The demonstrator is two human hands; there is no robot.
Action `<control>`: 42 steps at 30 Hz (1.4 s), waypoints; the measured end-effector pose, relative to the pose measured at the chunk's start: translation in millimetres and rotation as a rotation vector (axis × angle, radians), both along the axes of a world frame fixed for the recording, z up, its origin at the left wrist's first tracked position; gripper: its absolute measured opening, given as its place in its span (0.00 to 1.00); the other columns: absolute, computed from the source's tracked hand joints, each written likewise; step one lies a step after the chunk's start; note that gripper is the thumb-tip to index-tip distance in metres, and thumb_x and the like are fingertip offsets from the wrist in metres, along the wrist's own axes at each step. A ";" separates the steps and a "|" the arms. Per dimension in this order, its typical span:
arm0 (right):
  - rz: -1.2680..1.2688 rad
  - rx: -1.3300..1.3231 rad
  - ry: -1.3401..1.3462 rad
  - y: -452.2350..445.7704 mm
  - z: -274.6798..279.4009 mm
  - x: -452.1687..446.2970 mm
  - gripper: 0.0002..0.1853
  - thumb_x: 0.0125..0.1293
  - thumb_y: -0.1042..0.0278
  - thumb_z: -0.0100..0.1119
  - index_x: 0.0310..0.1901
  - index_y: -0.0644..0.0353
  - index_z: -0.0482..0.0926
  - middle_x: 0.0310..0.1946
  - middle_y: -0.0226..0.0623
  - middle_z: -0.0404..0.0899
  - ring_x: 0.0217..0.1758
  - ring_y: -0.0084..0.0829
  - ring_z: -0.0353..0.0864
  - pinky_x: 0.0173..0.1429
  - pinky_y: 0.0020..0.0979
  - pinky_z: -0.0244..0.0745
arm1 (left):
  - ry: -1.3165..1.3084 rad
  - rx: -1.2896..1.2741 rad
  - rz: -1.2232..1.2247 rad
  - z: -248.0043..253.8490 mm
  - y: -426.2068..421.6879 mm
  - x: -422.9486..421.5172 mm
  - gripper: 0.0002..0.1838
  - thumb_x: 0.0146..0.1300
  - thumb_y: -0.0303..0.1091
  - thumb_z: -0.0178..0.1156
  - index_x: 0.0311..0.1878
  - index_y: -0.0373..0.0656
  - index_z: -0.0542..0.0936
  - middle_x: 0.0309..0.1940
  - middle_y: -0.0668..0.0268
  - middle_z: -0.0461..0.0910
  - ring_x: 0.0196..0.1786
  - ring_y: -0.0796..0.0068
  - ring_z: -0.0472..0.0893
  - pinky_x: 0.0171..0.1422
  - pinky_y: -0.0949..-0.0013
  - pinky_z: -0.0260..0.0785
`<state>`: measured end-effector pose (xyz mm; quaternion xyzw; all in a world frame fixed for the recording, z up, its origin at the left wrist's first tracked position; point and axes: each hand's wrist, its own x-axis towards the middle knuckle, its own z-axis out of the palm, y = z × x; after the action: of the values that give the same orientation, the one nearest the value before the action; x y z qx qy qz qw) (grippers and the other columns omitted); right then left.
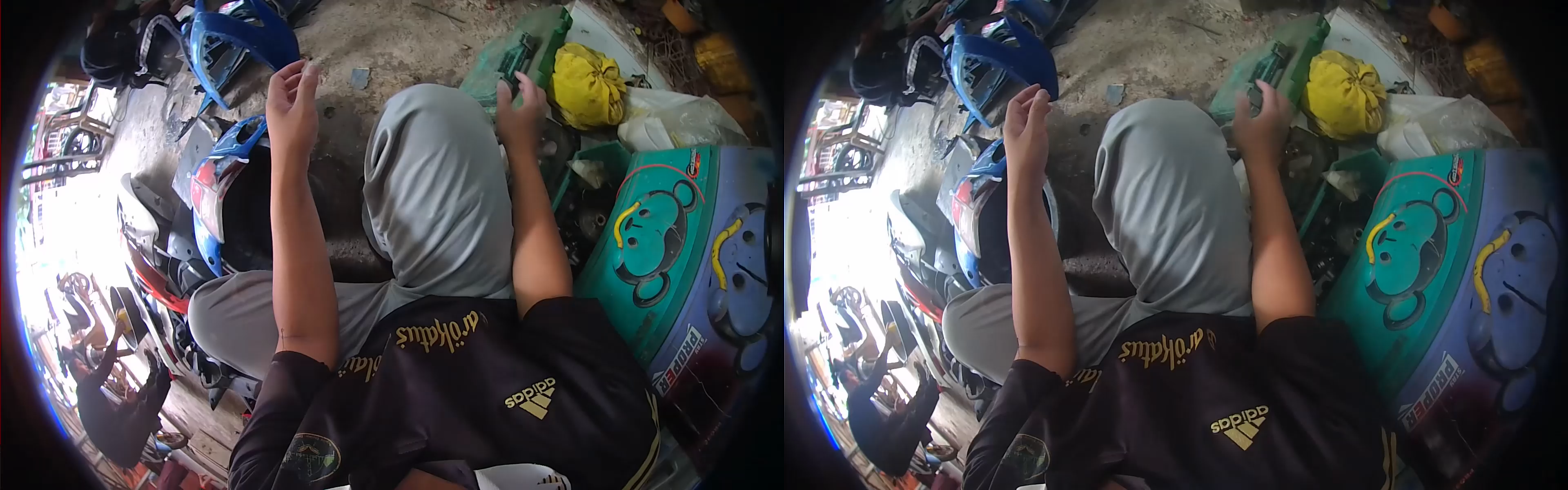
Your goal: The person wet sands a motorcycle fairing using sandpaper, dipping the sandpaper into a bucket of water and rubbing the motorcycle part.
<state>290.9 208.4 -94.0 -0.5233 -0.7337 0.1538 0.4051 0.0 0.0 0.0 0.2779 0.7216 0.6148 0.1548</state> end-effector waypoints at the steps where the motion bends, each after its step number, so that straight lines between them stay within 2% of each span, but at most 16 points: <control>1: 0.087 0.023 0.014 2.4 11.1 -14.1 0.26 0.70 0.51 0.73 0.64 0.55 0.85 0.61 0.52 0.84 0.67 0.54 0.82 0.71 0.52 0.77 | 0.012 0.005 0.004 -1.2 -0.1 -1.0 0.27 0.79 0.48 0.71 0.68 0.37 0.81 0.56 0.56 0.88 0.59 0.69 0.86 0.64 0.67 0.77; 5: 0.305 0.080 0.071 -1.4 37.2 -60.8 0.25 0.70 0.52 0.72 0.64 0.54 0.85 0.57 0.52 0.85 0.65 0.56 0.82 0.69 0.53 0.78 | 0.047 -0.019 0.039 11.6 -18.5 -2.6 0.26 0.79 0.48 0.70 0.68 0.37 0.81 0.55 0.56 0.88 0.58 0.70 0.86 0.63 0.66 0.78; 12: 0.412 -0.014 0.092 -34.3 84.3 -119.8 0.24 0.72 0.49 0.73 0.64 0.53 0.86 0.57 0.48 0.86 0.62 0.51 0.84 0.66 0.50 0.80 | 0.059 -0.007 0.140 31.5 -67.4 -9.9 0.27 0.79 0.48 0.70 0.68 0.36 0.81 0.56 0.56 0.88 0.58 0.68 0.86 0.64 0.64 0.78; 18: 0.677 -0.179 0.187 -102.1 108.5 -178.2 0.23 0.74 0.50 0.72 0.61 0.56 0.88 0.50 0.46 0.89 0.54 0.44 0.89 0.57 0.43 0.84 | 0.060 -0.037 0.272 39.5 -134.7 -16.0 0.25 0.79 0.46 0.70 0.68 0.37 0.81 0.55 0.57 0.88 0.57 0.70 0.86 0.63 0.65 0.78; 21: 0.916 -0.192 0.207 -141.8 114.5 -221.5 0.22 0.74 0.50 0.72 0.60 0.57 0.88 0.45 0.45 0.89 0.48 0.42 0.89 0.53 0.41 0.84 | -0.002 0.020 0.307 31.4 -185.9 -28.2 0.25 0.79 0.45 0.70 0.68 0.36 0.81 0.55 0.57 0.88 0.56 0.70 0.86 0.63 0.66 0.78; 24: 1.036 -0.213 0.113 -170.6 113.0 -255.6 0.22 0.74 0.50 0.72 0.59 0.58 0.88 0.43 0.44 0.89 0.45 0.41 0.89 0.52 0.41 0.84 | 0.071 -0.108 0.479 30.3 -226.9 -34.5 0.26 0.78 0.46 0.71 0.68 0.36 0.81 0.54 0.56 0.88 0.55 0.69 0.87 0.61 0.64 0.79; 31: 1.382 -0.263 -0.133 -212.9 93.3 -319.9 0.22 0.73 0.50 0.72 0.61 0.55 0.88 0.45 0.42 0.89 0.46 0.39 0.88 0.53 0.41 0.84 | -0.020 -0.241 0.733 -2.5 -287.6 -53.3 0.29 0.76 0.49 0.72 0.67 0.35 0.82 0.55 0.53 0.89 0.57 0.63 0.88 0.62 0.60 0.81; 32: 1.400 -0.289 -0.204 -214.6 90.6 -329.2 0.24 0.72 0.50 0.73 0.63 0.54 0.87 0.49 0.44 0.89 0.51 0.43 0.88 0.59 0.43 0.84 | -0.023 -0.272 0.756 -2.8 -289.4 -57.8 0.29 0.76 0.49 0.72 0.67 0.35 0.82 0.55 0.52 0.89 0.57 0.63 0.88 0.62 0.60 0.81; 33: 1.445 -0.193 -0.215 -214.5 83.4 -339.5 0.24 0.72 0.50 0.74 0.63 0.55 0.87 0.50 0.43 0.88 0.52 0.43 0.88 0.61 0.43 0.83 | -0.026 -0.303 0.778 -4.6 -291.0 -62.9 0.29 0.76 0.49 0.72 0.67 0.35 0.82 0.55 0.52 0.90 0.57 0.63 0.89 0.62 0.60 0.81; 34: 1.486 -0.100 -0.226 -213.7 73.5 -348.9 0.25 0.71 0.51 0.75 0.63 0.56 0.86 0.51 0.43 0.88 0.53 0.43 0.89 0.62 0.42 0.83 | 0.015 -0.318 0.793 -11.2 -292.0 -73.5 0.30 0.74 0.51 0.73 0.66 0.36 0.83 0.56 0.50 0.90 0.58 0.58 0.89 0.64 0.57 0.81; 35: 1.526 -0.008 -0.232 -213.4 64.7 -357.1 0.25 0.70 0.52 0.75 0.63 0.57 0.86 0.52 0.42 0.88 0.54 0.42 0.89 0.64 0.42 0.83 | 0.036 -0.373 0.770 -19.6 -295.7 -89.0 0.30 0.73 0.52 0.73 0.66 0.36 0.83 0.56 0.49 0.90 0.59 0.56 0.89 0.64 0.55 0.81; 36: 1.557 0.026 -0.292 -214.2 60.6 -363.4 0.27 0.69 0.52 0.77 0.64 0.57 0.86 0.58 0.44 0.86 0.62 0.49 0.85 0.71 0.46 0.79 | 0.059 -0.425 0.745 -29.9 -298.3 -108.3 0.31 0.73 0.53 0.73 0.66 0.37 0.84 0.56 0.48 0.90 0.59 0.53 0.89 0.65 0.53 0.81; 37: 1.591 0.057 -0.297 -216.0 54.0 -369.1 0.27 0.69 0.52 0.77 0.65 0.57 0.85 0.59 0.44 0.85 0.64 0.50 0.84 0.72 0.47 0.78 | 0.081 -0.477 0.717 -36.9 -299.7 -126.3 0.31 0.72 0.54 0.73 0.65 0.37 0.84 0.56 0.48 0.90 0.59 0.51 0.90 0.66 0.51 0.81; 38: 1.625 0.089 -0.299 -218.5 45.4 -374.9 0.28 0.69 0.52 0.77 0.65 0.57 0.85 0.60 0.44 0.84 0.66 0.51 0.82 0.73 0.48 0.76 | 0.139 -0.591 0.625 -43.1 -303.6 -142.9 0.36 0.71 0.59 0.73 0.70 0.40 0.82 0.61 0.45 0.87 0.65 0.43 0.86 0.70 0.46 0.78; 41: 1.709 0.098 -0.375 -222.1 25.4 -389.8 0.26 0.70 0.55 0.75 0.66 0.57 0.85 0.64 0.44 0.82 0.68 0.53 0.78 0.76 0.48 0.75 | 0.459 -0.882 0.288 -41.4 -318.4 -164.9 0.38 0.73 0.58 0.72 0.77 0.45 0.76 0.70 0.45 0.81 0.74 0.40 0.80 0.78 0.47 0.72; 42: 1.711 0.115 -0.387 -222.4 20.6 -392.5 0.26 0.70 0.57 0.75 0.66 0.57 0.85 0.64 0.44 0.82 0.67 0.53 0.79 0.75 0.48 0.76 | 0.395 -0.905 0.167 -39.1 -324.6 -170.8 0.43 0.71 0.61 0.73 0.81 0.50 0.71 0.76 0.45 0.73 0.79 0.36 0.72 0.82 0.43 0.67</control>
<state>-101.5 -14.0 -73.4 0.2105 -0.9367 0.2761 0.0449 -170.8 -324.6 -39.1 0.2354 0.9513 0.1861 0.0703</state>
